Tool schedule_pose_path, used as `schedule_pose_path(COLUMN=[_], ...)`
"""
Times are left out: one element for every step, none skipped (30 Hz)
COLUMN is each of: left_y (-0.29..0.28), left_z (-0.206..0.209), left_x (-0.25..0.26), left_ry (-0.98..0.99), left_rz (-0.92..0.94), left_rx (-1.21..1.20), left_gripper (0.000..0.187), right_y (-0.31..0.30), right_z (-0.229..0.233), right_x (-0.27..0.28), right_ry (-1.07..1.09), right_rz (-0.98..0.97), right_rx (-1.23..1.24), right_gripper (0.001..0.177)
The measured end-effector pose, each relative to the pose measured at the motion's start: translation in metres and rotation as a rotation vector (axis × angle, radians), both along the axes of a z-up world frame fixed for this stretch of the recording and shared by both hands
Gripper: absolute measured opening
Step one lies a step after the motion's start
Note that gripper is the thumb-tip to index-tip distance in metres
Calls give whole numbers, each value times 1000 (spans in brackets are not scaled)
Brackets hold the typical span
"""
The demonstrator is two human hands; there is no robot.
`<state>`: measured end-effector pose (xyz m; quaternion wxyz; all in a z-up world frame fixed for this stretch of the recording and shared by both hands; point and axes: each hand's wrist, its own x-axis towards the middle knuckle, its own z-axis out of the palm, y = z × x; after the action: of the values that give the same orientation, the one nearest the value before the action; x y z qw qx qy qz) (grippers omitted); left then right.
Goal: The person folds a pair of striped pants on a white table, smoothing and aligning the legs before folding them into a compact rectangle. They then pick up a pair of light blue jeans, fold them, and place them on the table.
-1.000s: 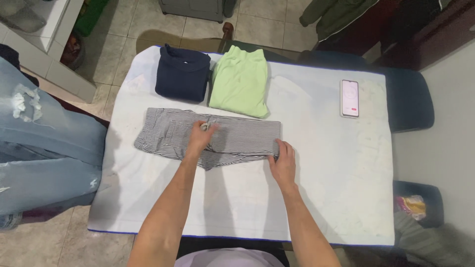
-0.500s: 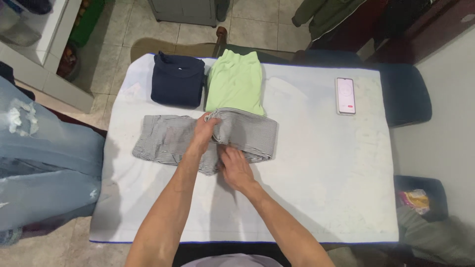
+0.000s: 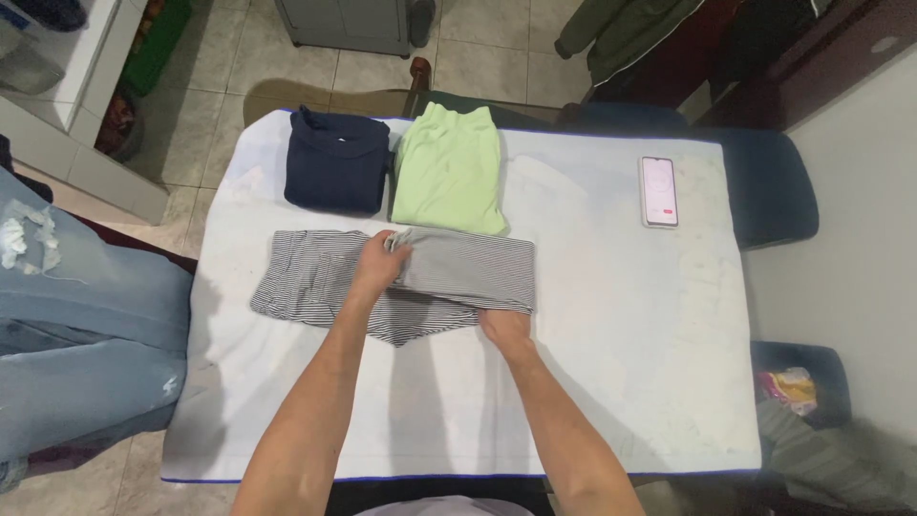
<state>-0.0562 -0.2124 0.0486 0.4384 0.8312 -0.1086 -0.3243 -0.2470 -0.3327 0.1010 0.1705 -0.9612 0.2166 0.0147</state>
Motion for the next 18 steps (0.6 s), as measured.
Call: schedule_pose_path(left_y=[3, 8, 12, 15, 18, 23, 26, 27, 29, 31, 33, 33, 35, 36, 37, 37, 38, 38], left_z=[-3, -6, -8, -4, 0, 3, 9, 16, 24, 31, 38, 46, 47, 47, 47, 43, 39, 36], left_x=[-2, -3, -4, -6, -8, -10, -16, -19, -23, -26, -30, -34, -35, -38, -40, -40, -41, -41], left_ry=[3, -52, -106, -108, -160, -210, -211, -225, -238, -241, -252, -263, -266, -291, -316, -316, -351, -384], left_rz=[0, -21, -42, -39, -57, -74, -69, -65, -61, -52, -60, -73, -70, -83, -96, -96, -95, -95], left_rx=[0, 42, 84, 88, 123, 159, 165, 198, 231, 235, 253, 270, 274, 275, 276, 275, 257, 239], left_gripper=[37, 39, 40, 40, 41, 43, 43, 42, 41, 41, 44, 47, 47, 50, 53, 53, 53, 54], right_y=[0, 0, 0, -1, -2, -3, -2, -3, -4, -3, -4, -4, -5, -5, -6, -7, -7, -8], right_z=[-3, -6, -8, -11, -13, -16, -20, -21, -23, -26, -30, -33, -35, -38, -40, -43, -46, -49], right_x=[-1, -2, -2, -3, -4, -5, -7, -7, -7, -9, -12, -15, -17, -21, -25, -28, -31, -34], right_ry=[3, 18, 33, 31, 42, 55, 53, 61, 69, 65, 74, 84, 81, 93, 106, 106, 118, 132], right_rz=[0, -9, -19, -16, -24, -30, -25, -30, -36, -27, -29, -37, -35, -44, -54, -54, -65, -75], right_rx=[0, -18, -37, -34, -50, -65, -61, -79, -98, -95, -112, -128, -124, -142, -160, -160, -181, -202], right_gripper=[36, 36, 36, 36, 37, 37, 37, 37, 38, 38, 38, 38, 38, 39, 39, 39, 40, 40])
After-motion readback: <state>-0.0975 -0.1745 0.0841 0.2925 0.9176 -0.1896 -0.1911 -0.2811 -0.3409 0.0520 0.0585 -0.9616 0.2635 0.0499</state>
